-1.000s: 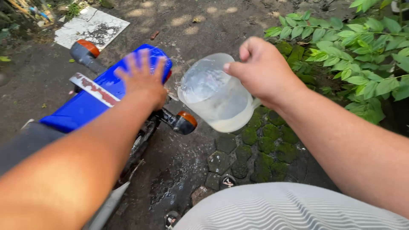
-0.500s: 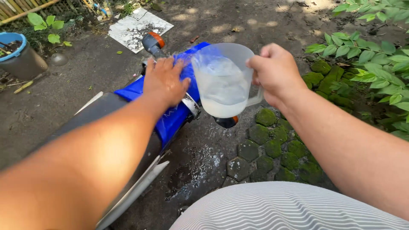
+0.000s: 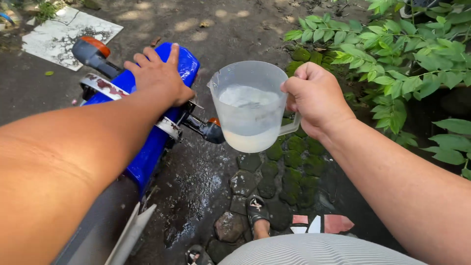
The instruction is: The person is washing the body of a motorcycle using a plastic cup to pour soapy water and then rubbing the surfaces with their hands.
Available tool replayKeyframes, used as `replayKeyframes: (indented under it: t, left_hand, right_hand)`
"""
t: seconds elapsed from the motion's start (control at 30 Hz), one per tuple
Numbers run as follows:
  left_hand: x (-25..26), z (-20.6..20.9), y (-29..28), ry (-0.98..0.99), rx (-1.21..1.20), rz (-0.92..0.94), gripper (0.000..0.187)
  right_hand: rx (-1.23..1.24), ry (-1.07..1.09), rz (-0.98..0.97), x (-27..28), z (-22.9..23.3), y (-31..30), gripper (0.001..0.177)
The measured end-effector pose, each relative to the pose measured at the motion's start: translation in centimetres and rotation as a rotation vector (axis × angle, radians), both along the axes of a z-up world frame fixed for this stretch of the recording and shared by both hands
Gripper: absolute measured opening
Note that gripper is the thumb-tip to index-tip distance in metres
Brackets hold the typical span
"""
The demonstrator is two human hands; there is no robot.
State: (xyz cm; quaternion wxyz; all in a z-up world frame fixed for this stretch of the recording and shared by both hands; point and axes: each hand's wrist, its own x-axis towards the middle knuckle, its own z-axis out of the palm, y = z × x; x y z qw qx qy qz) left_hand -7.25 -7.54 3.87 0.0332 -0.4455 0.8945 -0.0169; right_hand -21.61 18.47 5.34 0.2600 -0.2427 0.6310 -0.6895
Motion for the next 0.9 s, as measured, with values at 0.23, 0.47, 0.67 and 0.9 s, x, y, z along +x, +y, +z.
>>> replayKeyframes:
  t: [0.23,0.47,0.67,0.9]
  left_hand:
    - [1.2,-1.6,1.2,-0.479,-0.111,-0.661,0.062]
    - [10.9,-6.1,5.2,0.351,-0.241,-0.309,0.057]
    - [12.4,-4.4,0.7,0.482,-0.314,0.28,0.079]
    - [16.0,-0.8,0.2,0.239,0.073,0.154,0.069]
  right_hand:
    - [0.07,0.063,-0.037,0.1,-0.6,-0.4,0.032]
    - [0.116,0.465,0.205,4.2,6.5,-3.7,0.03]
    - [0.223,0.552,0.211,9.2,8.5,-8.8,0.034]
    - [0.024,0.282,0.255,9.4,5.9,-7.9,0.028]
